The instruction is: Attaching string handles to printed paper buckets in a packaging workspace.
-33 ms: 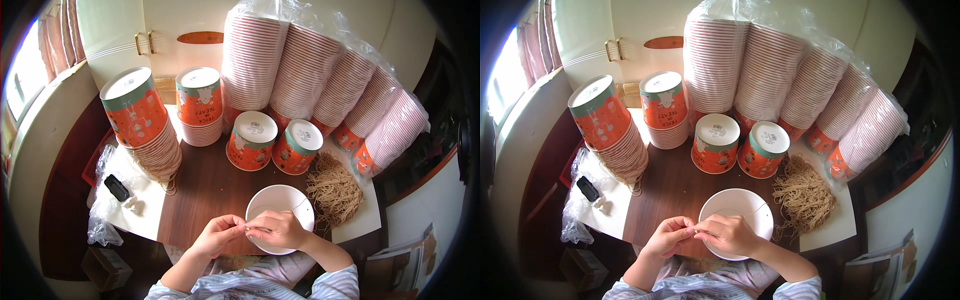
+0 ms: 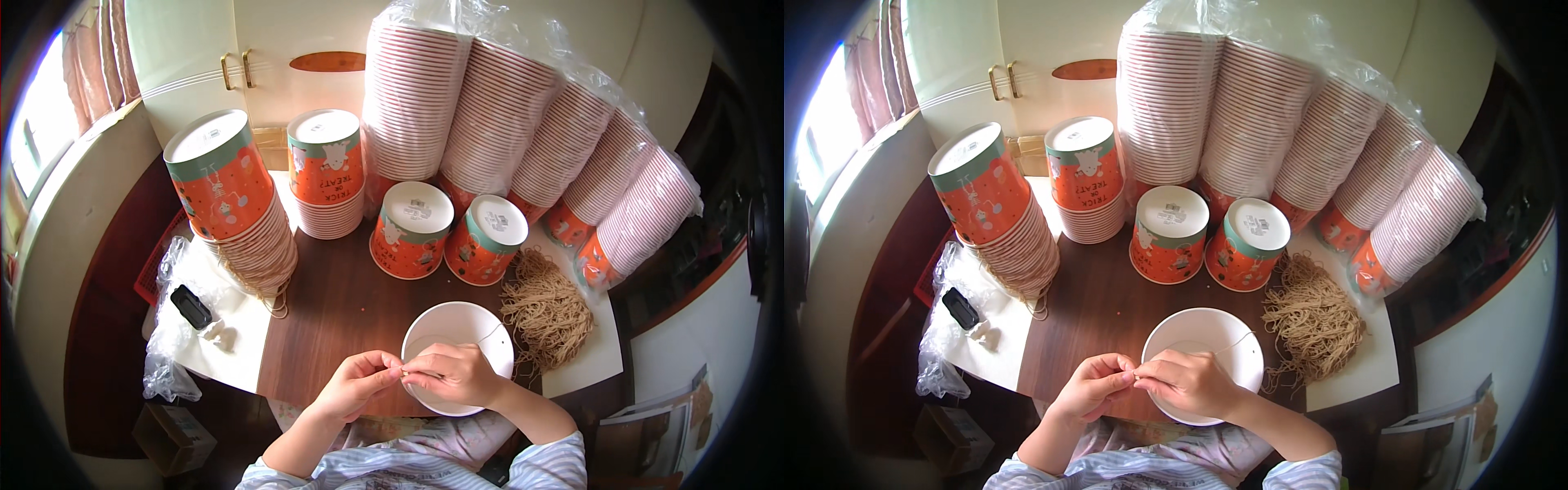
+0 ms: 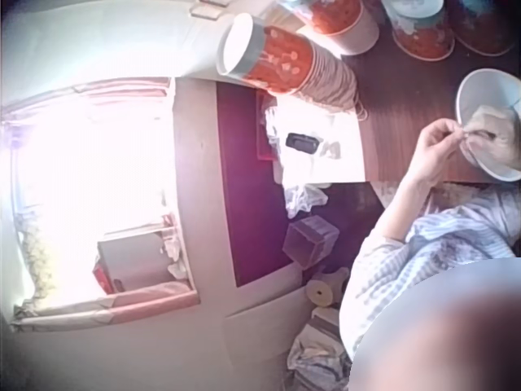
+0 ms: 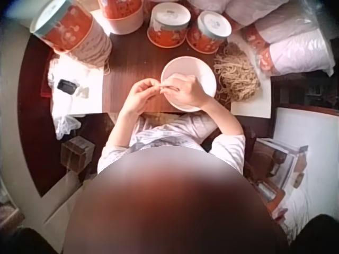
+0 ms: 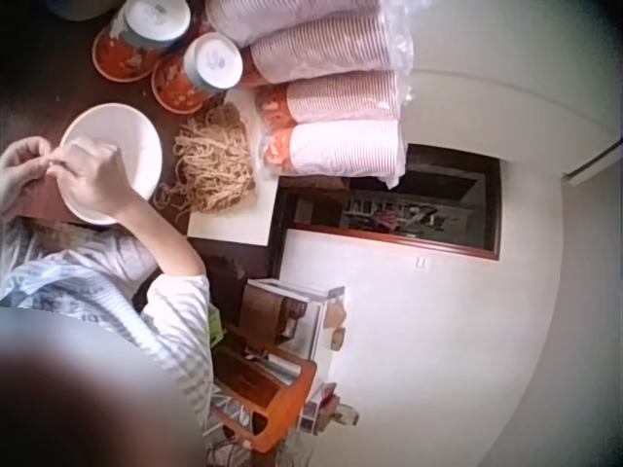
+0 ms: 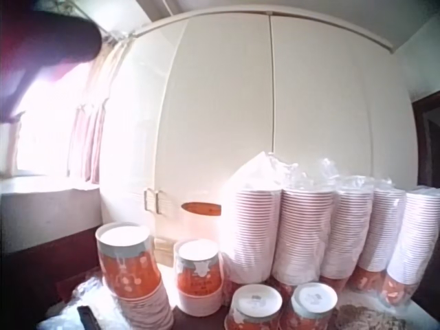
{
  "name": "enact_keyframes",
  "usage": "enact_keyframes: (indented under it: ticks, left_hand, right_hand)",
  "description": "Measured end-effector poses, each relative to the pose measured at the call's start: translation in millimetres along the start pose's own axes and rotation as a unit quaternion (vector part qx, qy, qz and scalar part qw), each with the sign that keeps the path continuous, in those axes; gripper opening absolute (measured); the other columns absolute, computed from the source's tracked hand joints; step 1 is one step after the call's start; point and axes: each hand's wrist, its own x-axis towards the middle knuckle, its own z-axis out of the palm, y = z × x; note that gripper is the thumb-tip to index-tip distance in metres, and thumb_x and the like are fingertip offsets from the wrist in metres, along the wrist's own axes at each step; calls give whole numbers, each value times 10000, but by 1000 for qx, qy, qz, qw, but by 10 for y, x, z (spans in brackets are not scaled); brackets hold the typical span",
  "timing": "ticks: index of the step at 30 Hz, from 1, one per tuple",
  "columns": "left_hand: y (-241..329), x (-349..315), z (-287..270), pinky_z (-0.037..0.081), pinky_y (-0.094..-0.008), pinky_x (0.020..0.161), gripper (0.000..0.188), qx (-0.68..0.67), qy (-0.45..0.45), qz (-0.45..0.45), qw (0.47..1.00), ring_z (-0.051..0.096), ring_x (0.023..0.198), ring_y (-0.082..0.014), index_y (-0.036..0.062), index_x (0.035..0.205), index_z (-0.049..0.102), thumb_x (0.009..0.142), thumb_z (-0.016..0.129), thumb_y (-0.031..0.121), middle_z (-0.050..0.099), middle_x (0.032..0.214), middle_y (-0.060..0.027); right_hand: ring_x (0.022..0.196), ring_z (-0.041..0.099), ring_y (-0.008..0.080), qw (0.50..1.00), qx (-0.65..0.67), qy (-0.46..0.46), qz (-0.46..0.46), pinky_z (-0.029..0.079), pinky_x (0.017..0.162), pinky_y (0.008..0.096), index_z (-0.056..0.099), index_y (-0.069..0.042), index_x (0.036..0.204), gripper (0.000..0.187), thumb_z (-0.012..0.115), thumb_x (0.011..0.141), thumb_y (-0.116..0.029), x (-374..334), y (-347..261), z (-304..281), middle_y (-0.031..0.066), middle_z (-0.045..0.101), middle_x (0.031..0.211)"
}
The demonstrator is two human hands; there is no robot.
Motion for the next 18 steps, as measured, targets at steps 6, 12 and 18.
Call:
enact_keyframes:
  ticks: [6,12,18]
  left_hand:
    - [31,-4,-12,345,-157,574,94,-14,-3,-30,999,438,681,-11,33,947,596,871,557,71,568,850,26]
    - [-43,23,-33,328,-175,544,179,392,20,218,894,417,619,-46,35,941,625,766,620,-2,515,894,-23]
    - [-42,56,52,351,-191,518,47,370,77,280,882,437,605,-63,10,810,616,767,627,-7,548,838,-43]
  right_hand:
    - [596,594,173,1000,9,18,11,466,507,280,621,-74,776,79,687,734,-85,8,33,8,30,593,709]
    - [601,582,164,994,60,-2,86,457,531,267,595,-47,767,87,677,754,-75,21,30,-24,50,589,704]
    - [606,577,165,985,93,-46,138,455,541,273,584,-32,788,74,649,776,-64,10,54,-21,62,591,712]
